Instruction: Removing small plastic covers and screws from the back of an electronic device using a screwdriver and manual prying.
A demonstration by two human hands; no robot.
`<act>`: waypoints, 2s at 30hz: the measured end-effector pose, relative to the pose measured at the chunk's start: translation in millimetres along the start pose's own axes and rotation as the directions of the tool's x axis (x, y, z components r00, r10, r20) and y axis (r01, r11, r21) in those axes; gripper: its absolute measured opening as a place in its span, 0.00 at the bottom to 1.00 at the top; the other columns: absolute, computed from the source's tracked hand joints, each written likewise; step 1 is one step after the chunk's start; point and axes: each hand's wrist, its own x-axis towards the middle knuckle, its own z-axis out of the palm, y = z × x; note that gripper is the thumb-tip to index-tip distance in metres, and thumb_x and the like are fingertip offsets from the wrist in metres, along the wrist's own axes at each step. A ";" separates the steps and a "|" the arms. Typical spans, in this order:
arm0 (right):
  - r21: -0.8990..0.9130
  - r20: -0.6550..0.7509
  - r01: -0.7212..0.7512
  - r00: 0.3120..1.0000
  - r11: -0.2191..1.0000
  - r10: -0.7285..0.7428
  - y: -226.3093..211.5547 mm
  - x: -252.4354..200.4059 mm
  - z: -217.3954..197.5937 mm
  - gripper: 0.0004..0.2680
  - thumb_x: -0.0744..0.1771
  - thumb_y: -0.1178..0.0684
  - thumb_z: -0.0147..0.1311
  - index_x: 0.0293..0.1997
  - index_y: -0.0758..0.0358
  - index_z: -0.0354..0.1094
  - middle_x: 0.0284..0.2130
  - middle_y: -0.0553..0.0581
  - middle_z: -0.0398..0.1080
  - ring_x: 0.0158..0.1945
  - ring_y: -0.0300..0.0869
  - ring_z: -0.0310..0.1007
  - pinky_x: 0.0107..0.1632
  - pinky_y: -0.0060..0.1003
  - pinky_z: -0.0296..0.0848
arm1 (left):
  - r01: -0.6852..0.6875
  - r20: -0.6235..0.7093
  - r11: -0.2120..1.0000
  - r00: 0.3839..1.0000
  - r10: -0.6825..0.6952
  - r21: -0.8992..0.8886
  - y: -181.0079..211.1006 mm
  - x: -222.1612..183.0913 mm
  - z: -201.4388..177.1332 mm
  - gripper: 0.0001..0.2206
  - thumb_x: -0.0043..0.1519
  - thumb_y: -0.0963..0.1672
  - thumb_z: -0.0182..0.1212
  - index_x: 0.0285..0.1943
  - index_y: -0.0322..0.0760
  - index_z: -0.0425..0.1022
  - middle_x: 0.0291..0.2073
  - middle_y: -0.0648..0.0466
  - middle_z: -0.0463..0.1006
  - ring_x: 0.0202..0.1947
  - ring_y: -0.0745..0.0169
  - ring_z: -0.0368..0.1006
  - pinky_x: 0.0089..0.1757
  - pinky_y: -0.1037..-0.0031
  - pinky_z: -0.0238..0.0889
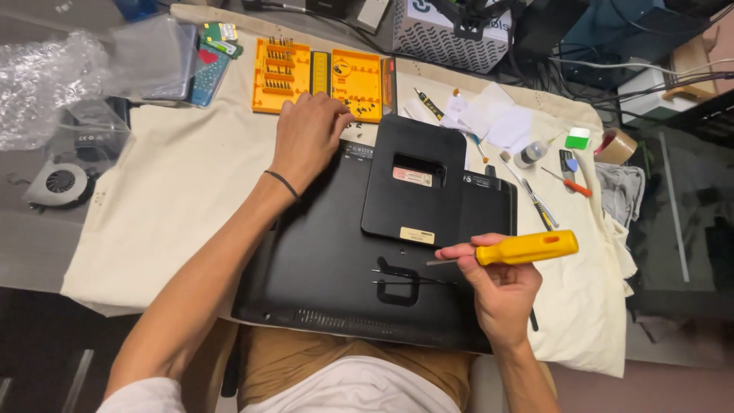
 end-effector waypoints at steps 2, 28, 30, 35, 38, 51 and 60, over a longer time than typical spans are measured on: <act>0.011 -0.016 0.015 1.000 1.000 -0.015 -0.4 -12.2 -12.7 0.08 0.71 0.63 0.61 0.56 0.67 0.69 0.41 0.66 0.82 0.44 0.57 0.89 0.57 0.50 0.91 | -0.014 -0.021 0.997 1.000 0.012 -0.078 11.5 -20.1 -12.0 0.10 0.78 0.48 0.61 0.47 0.44 0.84 0.42 0.54 0.85 0.42 0.45 0.74 0.42 0.54 0.57; -0.041 -0.096 -0.045 0.994 0.998 0.041 -19.8 -109.6 -80.9 0.10 0.74 0.62 0.55 0.60 0.61 0.59 0.41 0.65 0.76 0.45 0.52 0.83 0.49 0.44 0.89 | -0.278 0.125 0.875 0.928 0.351 -0.396 100.8 -209.4 -95.4 0.10 0.77 0.45 0.59 0.62 0.37 0.79 0.43 0.59 0.83 0.44 0.56 0.74 0.52 0.62 0.56; -0.055 -0.093 -0.013 0.996 0.998 0.007 -11.0 -115.9 -92.4 0.11 0.74 0.63 0.54 0.60 0.71 0.54 0.38 0.70 0.74 0.44 0.56 0.85 0.52 0.49 0.89 | -0.218 0.039 0.851 0.962 0.269 -0.478 95.1 -217.7 -97.2 0.17 0.81 0.52 0.47 0.65 0.42 0.79 0.44 0.61 0.83 0.49 0.59 0.78 0.57 0.66 0.62; -0.129 -0.137 -0.055 0.990 0.990 0.038 5.3 -122.6 -116.5 0.08 0.76 0.60 0.52 0.59 0.71 0.57 0.33 0.65 0.73 0.39 0.51 0.82 0.49 0.44 0.86 | -0.153 -0.006 0.887 0.986 0.167 -0.436 83.7 -230.0 -102.5 0.27 0.80 0.57 0.36 0.67 0.43 0.78 0.43 0.59 0.83 0.49 0.59 0.78 0.58 0.66 0.61; -0.179 -0.151 -0.147 0.981 0.973 0.120 18.2 -117.5 -126.6 0.04 0.77 0.61 0.50 0.56 0.70 0.61 0.30 0.60 0.69 0.38 0.47 0.78 0.46 0.41 0.83 | -0.096 -0.013 0.914 0.995 0.099 -0.394 77.6 -232.8 -99.0 0.27 0.81 0.57 0.34 0.67 0.43 0.78 0.43 0.58 0.82 0.50 0.58 0.77 0.58 0.65 0.61; -0.823 -0.058 0.080 0.973 0.562 -0.224 61.4 -17.2 -163.2 0.08 0.77 0.62 0.63 0.62 0.77 0.71 0.41 0.71 0.66 0.43 0.66 0.75 0.41 0.53 0.76 | -0.463 0.064 0.885 0.885 0.460 0.043 139.5 -191.3 -51.1 0.14 0.74 0.52 0.63 0.61 0.45 0.82 0.50 0.56 0.78 0.57 0.53 0.74 0.55 0.59 0.62; -0.897 -0.259 -0.257 0.965 0.360 0.044 56.4 -19.6 -223.4 0.13 0.76 0.45 0.67 0.65 0.61 0.78 0.35 0.66 0.81 0.42 0.68 0.82 0.48 0.62 0.76 | -0.583 0.063 0.775 0.807 0.587 0.245 163.9 -178.7 -7.9 0.08 0.68 0.43 0.70 0.40 0.41 0.74 0.35 0.57 0.66 0.41 0.56 0.69 0.50 0.62 0.61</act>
